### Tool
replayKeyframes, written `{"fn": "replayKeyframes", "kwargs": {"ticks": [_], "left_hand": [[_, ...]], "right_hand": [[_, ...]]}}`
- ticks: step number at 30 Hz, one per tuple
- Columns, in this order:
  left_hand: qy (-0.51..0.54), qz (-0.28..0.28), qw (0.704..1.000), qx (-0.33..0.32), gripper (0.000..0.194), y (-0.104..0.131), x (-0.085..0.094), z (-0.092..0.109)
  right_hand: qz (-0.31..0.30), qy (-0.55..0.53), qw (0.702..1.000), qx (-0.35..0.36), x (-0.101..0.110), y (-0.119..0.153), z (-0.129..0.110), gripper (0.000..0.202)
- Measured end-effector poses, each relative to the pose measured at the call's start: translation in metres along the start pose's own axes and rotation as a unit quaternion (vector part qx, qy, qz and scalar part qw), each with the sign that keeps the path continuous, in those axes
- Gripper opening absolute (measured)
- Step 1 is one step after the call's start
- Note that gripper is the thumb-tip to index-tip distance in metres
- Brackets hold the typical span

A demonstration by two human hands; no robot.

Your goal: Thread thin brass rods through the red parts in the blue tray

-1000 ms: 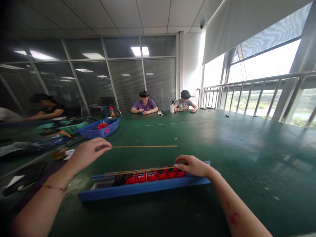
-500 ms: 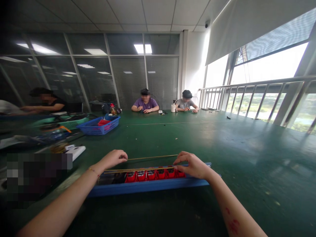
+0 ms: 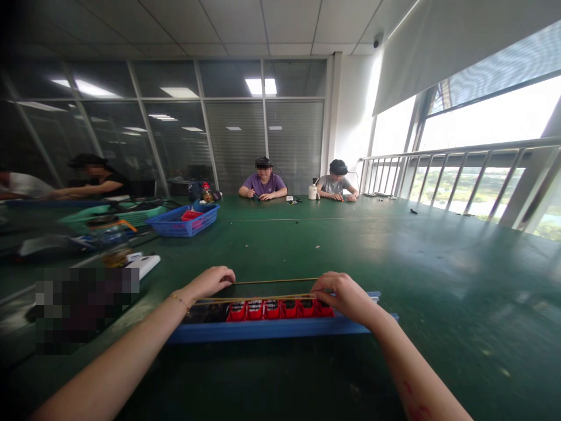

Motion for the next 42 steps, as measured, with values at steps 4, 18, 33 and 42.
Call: {"fn": "replayKeyframes", "kwargs": {"ticks": [4, 18, 33, 42], "left_hand": [[0.002, 0.005, 1.000, -0.002, 0.015, 0.000, -0.001, -0.001], [0.025, 0.012, 1.000, 0.013, 0.016, 0.000, -0.003, -0.007], [0.040, 0.026, 0.999, 0.025, 0.023, 0.002, 0.003, -0.007], [0.070, 0.021, 0.996, 0.042, 0.021, 0.001, 0.002, -0.008]], "right_hand": [[0.036, 0.003, 0.998, -0.052, 0.008, 0.002, 0.009, 0.025], [0.054, -0.030, 0.988, -0.144, 0.020, 0.005, 0.075, 0.036], [-0.070, 0.140, 0.985, -0.067, -0.045, -0.053, 0.080, 0.018], [-0.119, 0.092, 0.987, -0.057, -0.064, -0.068, 0.093, 0.015]]}}
Point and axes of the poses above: each hand's wrist, its own y-axis away from the middle knuckle, its own x-axis out of the back of the hand, z = x × y, the point moved 7 cm from there along -y, towards the middle knuckle, and after that the axes turned 5 degrees about z, right-handed, at the moved point
